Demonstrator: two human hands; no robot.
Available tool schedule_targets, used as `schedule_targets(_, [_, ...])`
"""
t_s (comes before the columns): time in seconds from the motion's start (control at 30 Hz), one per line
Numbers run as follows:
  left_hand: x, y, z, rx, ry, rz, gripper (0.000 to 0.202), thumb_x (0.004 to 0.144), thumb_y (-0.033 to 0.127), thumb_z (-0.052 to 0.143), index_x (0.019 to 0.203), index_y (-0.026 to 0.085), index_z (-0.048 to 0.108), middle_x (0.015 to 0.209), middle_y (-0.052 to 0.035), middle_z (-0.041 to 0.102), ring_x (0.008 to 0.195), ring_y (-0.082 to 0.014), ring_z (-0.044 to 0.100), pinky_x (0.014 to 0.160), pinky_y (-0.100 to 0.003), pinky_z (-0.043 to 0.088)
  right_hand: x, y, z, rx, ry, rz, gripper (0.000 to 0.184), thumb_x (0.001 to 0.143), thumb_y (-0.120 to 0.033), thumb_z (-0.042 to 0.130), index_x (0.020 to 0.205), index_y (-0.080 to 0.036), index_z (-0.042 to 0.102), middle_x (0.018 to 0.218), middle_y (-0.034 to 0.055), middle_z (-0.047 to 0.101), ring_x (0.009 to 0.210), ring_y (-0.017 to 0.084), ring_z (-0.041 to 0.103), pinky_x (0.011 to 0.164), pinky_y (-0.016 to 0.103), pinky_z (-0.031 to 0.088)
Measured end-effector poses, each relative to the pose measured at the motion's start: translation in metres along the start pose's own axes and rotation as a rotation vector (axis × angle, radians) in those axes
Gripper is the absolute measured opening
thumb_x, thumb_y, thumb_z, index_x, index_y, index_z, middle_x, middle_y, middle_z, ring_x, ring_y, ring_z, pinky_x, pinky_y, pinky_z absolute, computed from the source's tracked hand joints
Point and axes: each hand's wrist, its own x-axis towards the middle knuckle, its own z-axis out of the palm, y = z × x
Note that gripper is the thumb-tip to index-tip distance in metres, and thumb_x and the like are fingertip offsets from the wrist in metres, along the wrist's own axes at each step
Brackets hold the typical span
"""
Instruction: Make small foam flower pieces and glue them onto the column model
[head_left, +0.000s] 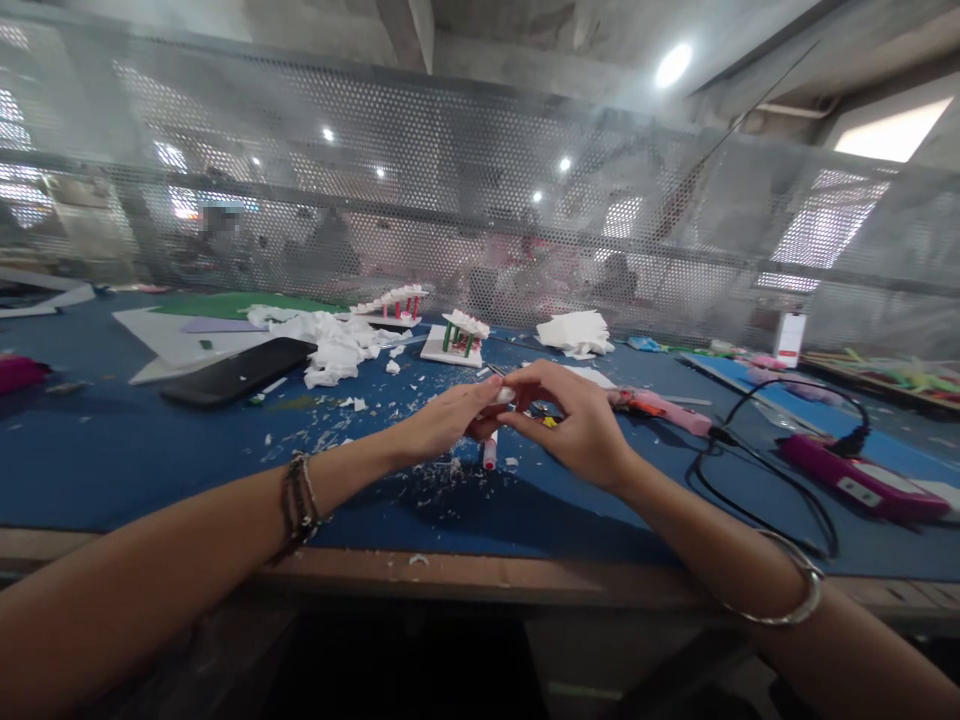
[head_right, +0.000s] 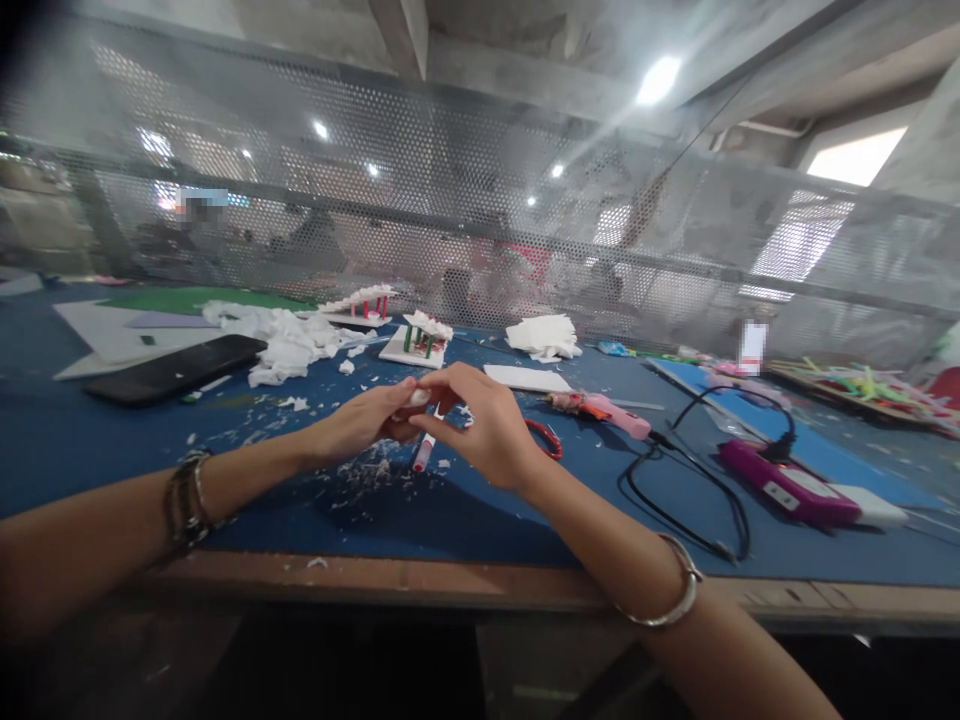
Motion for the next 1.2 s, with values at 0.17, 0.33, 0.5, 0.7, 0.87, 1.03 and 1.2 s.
schedule_targets(0.17, [0.002,0.007,-0.003,-0.227,0.078,0.017,0.044,0.085,0.043,0.024,0.047,0.019,0.021,0.044,0.0071,0.012,0.040,-0.0071,0.014,0.043,-0.026,0.019,0.001,0.011,-0.002,0.050,-0.027,0.059,0.022,0.075,-0.024,0.052,0.096,-0.017,0.048,0.074,0.0004,0.052,0.066,0.009,0.050,0.061,0.023,0.044])
schedule_targets(0.33, [0.003,0.011,-0.010,-0.251,0.121,-0.010,0.050,0.085,0.045,0.024,0.042,0.019,0.020,0.038,0.0069,0.013,0.038,-0.0076,0.014,0.046,-0.027,0.022,0.000,0.029,0.004,-0.544,-0.417,-0.077,0.027,0.077,-0.007,0.040,0.093,-0.020,0.057,0.079,0.0041,0.053,0.068,0.011,0.048,0.055,0.023,0.036])
schedule_targets(0.5, [0.002,0.009,-0.011,-0.294,0.016,-0.030,0.044,0.082,0.033,0.025,0.041,0.019,0.021,0.037,0.0065,0.014,0.038,-0.0081,0.014,0.047,-0.028,0.023,-0.002,0.039,0.019,-0.677,-0.515,-0.112,0.021,0.070,-0.004,0.047,0.073,-0.019,0.061,0.067,0.0020,0.053,0.052,0.007,0.043,0.042,0.022,0.021])
schedule_targets(0.7, [0.001,0.009,-0.013,-0.293,0.088,-0.007,0.027,0.061,0.024,0.034,0.039,0.021,0.020,0.036,0.0063,0.013,0.038,-0.0082,0.013,0.046,-0.027,0.021,0.004,0.023,-0.005,-0.627,-0.316,-0.114,0.008,0.071,-0.011,0.050,0.067,-0.018,0.053,0.064,0.0005,0.051,0.052,0.009,0.043,0.042,0.024,0.022])
schedule_targets(0.87, [0.001,0.007,-0.013,-0.293,0.148,0.016,0.026,0.060,0.022,0.034,0.041,0.020,0.016,0.038,0.0068,0.011,0.038,-0.0076,0.012,0.047,-0.027,0.021,0.004,0.001,-0.020,-0.131,0.229,0.040,0.006,0.078,-0.021,0.044,0.079,-0.020,0.050,0.067,-0.0012,0.055,0.055,0.009,0.052,0.050,0.024,0.041])
schedule_targets(1.03, [0.001,0.007,-0.010,-0.316,0.148,0.013,0.026,0.063,0.018,0.031,0.042,0.020,0.016,0.039,0.0062,0.010,0.038,-0.0082,0.013,0.047,-0.028,0.021,-0.002,-0.007,-0.013,0.441,0.160,0.068,0.014,0.079,-0.025,0.044,0.079,-0.018,0.056,0.070,0.0006,0.060,0.060,0.010,0.059,0.055,0.026,0.048])
schedule_targets(1.2, [0.002,0.005,-0.007,-0.356,0.167,-0.048,0.023,0.062,0.018,0.030,0.041,0.020,0.020,0.039,0.0059,0.009,0.039,-0.0088,0.012,0.049,-0.029,0.020,-0.006,-0.008,-0.009,0.572,0.085,0.107,0.013,0.080,-0.023,0.045,0.080,-0.018,0.056,0.063,-0.0010,0.061,0.053,0.009,0.058,0.049,0.022,0.046])
